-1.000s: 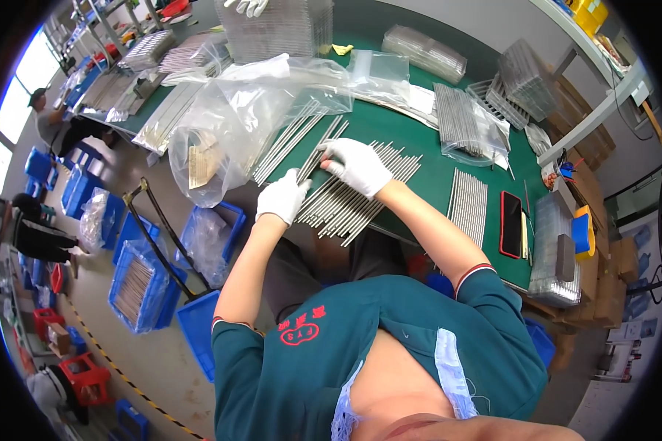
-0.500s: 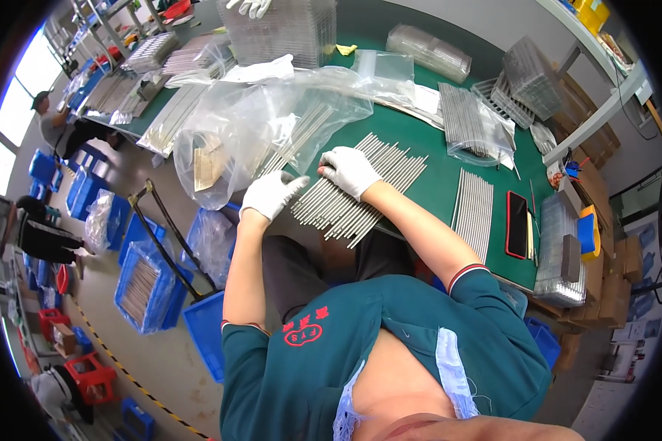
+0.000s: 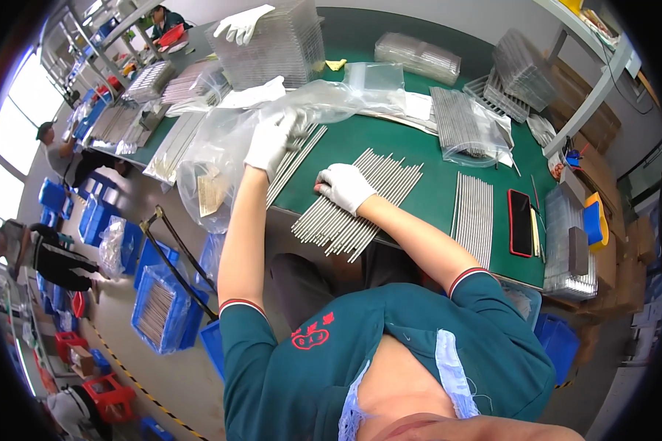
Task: Sorting and aligning thin metal rods on a workbench in a factory setting.
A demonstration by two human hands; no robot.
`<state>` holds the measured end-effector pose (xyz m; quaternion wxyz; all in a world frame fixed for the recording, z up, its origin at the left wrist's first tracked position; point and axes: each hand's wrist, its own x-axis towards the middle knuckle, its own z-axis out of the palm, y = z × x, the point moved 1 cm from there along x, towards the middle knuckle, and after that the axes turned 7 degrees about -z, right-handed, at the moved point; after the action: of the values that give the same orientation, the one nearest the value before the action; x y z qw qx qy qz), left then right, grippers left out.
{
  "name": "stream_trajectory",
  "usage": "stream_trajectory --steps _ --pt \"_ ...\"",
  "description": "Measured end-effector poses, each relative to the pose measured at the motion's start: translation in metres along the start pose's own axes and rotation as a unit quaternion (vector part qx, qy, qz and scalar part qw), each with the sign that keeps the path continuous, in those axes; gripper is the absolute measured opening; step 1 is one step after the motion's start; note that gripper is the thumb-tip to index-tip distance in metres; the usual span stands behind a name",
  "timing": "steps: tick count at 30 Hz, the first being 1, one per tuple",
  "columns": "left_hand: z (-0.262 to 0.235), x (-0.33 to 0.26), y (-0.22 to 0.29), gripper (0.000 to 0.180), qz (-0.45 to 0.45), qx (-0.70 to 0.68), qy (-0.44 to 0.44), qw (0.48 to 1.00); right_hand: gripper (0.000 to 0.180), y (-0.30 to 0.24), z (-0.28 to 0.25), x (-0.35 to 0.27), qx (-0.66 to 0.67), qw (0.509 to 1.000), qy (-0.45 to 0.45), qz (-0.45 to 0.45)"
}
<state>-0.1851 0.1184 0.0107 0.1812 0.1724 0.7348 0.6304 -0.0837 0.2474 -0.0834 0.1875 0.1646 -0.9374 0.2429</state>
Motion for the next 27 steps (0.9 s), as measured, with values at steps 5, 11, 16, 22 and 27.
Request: stream_trajectory --steps 5,11,16,22,27 --pt "-0.003 0.049 0.053 0.033 0.176 0.073 0.036 0.981 0.022 -0.001 0.001 0.0 0.006 1.0 0.008 -0.003" --pt "0.022 0.076 0.055 0.034 0.248 -0.013 0.073 0.966 0.021 0.002 0.001 -0.003 -0.008 1.0 0.017 -0.003" --pt "0.053 0.111 0.001 0.042 0.251 0.086 0.059 0.962 0.021 0.008 -0.004 -0.005 -0.004 1.0 0.003 0.021" --pt "0.005 0.114 -0.075 0.079 -0.007 0.45 0.036 0.892 0.022 0.0 0.007 -0.002 0.005 1.0 0.007 -0.003" --pt "0.015 0.024 -0.088 0.051 0.063 0.626 0.077 0.774 0.022 0.008 0.0 -0.005 -0.004 1.0 0.01 0.009"
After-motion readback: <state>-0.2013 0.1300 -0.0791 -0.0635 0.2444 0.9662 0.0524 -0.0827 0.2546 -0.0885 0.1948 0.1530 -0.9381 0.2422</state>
